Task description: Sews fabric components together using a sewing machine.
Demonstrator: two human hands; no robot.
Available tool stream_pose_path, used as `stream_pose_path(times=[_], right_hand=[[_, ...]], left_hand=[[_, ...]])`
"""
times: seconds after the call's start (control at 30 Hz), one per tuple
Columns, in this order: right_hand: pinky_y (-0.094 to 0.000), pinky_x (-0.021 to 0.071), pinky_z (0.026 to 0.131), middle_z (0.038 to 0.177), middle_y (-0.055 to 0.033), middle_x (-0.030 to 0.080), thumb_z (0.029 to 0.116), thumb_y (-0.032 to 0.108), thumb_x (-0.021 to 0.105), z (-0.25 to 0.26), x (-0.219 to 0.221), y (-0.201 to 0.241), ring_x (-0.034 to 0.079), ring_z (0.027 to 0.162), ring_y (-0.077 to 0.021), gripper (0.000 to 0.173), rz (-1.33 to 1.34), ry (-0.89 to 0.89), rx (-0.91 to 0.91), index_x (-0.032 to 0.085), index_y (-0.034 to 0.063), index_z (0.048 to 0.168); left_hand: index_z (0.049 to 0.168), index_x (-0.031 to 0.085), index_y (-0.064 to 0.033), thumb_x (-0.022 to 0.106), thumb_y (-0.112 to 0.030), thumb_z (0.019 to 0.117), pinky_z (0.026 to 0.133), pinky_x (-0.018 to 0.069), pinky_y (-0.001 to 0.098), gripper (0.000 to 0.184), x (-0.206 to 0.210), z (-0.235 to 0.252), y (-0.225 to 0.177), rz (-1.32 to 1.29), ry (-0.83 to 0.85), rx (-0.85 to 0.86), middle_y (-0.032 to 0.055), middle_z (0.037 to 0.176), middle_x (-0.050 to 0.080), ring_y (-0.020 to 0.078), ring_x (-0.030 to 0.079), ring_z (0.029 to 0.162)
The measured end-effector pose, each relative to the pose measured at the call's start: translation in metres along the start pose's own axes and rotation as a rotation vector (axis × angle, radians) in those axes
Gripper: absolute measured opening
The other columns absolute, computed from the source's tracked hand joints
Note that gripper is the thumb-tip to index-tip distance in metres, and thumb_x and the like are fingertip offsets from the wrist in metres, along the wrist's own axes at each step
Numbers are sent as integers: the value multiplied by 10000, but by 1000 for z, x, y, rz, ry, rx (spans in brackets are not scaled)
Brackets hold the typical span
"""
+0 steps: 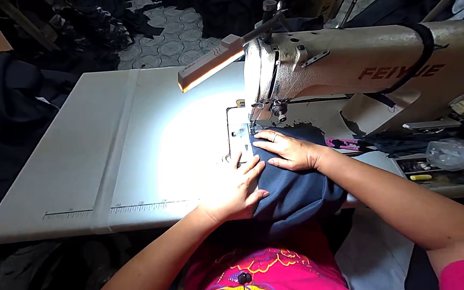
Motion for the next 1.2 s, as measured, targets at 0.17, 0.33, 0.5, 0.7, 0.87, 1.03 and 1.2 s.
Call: stream_pose_path(times=[0.17, 0.33, 0.5, 0.7, 0.87, 1.03, 1.2], right_hand=[[-427, 302, 1231, 1509, -258, 492, 959, 312, 511, 2, -3, -8, 420, 1460, -367, 572, 0, 6, -28, 584, -17, 1421], [-430, 296, 1232, 1515, -255, 480, 976, 309, 519, 5, -8, -13, 407, 1465, -361, 572, 37, 50, -16, 559, -19, 1443], [-421, 303, 1225, 1499, -258, 489, 967, 311, 528, 5, -7, -16, 423, 1448, -361, 575, 40, 36, -30, 566, -22, 1435], [-410, 325, 1211, 1472, -259, 509, 960, 304, 541, 6, -8, -17, 449, 1422, -355, 567, 43, 26, -40, 579, -23, 1421], [-431, 330, 1205, 1478, -269, 499, 950, 294, 543, 8, -10, -17, 449, 1418, -371, 582, 35, 48, -19, 563, -29, 1435], [-421, 317, 1215, 1483, -278, 495, 950, 288, 542, 11, -10, -22, 442, 1430, -376, 549, 24, 36, -16, 591, -63, 1370], [-442, 329, 1205, 1478, -285, 503, 940, 274, 561, 15, -11, -28, 443, 1428, -394, 513, 45, 24, 12, 623, -63, 1323]], left_hand=[[1500, 550, -200, 381, -693, 982, 1120, 206, 762, 734, 1, 4, 0, -4, 25, -20, 43, 1565, 508, 425, 334, 1504], [1510, 537, -194, 384, -682, 992, 1130, 165, 767, 728, 2, 7, 0, -19, 37, -33, 36, 1580, 489, 424, 288, 1524], [1508, 539, -227, 367, -704, 984, 1107, 161, 791, 730, 2, 9, 1, 28, 37, -30, 13, 1582, 487, 423, 297, 1521], [1431, 616, -184, 437, -648, 975, 1081, 261, 764, 674, 6, 10, 3, 13, -44, 25, 56, 1506, 568, 439, 381, 1470], [1388, 652, -153, 471, -618, 971, 1072, 338, 723, 650, 8, 9, 6, -24, -69, 57, 80, 1459, 606, 448, 416, 1443], [1398, 641, -137, 483, -600, 973, 1082, 298, 755, 648, 6, 14, 7, -25, -36, 36, 90, 1475, 591, 450, 407, 1450], [1423, 621, -151, 465, -621, 977, 1103, 281, 743, 666, 4, 18, 11, -18, -1, 11, 79, 1498, 572, 445, 387, 1463]])
Point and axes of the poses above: each hand's wrist, its own z-axis towards the middle knuckle, its own x-axis out of the palm, y = z × x, the point moved 1 cm from there along z, towards the middle knuckle
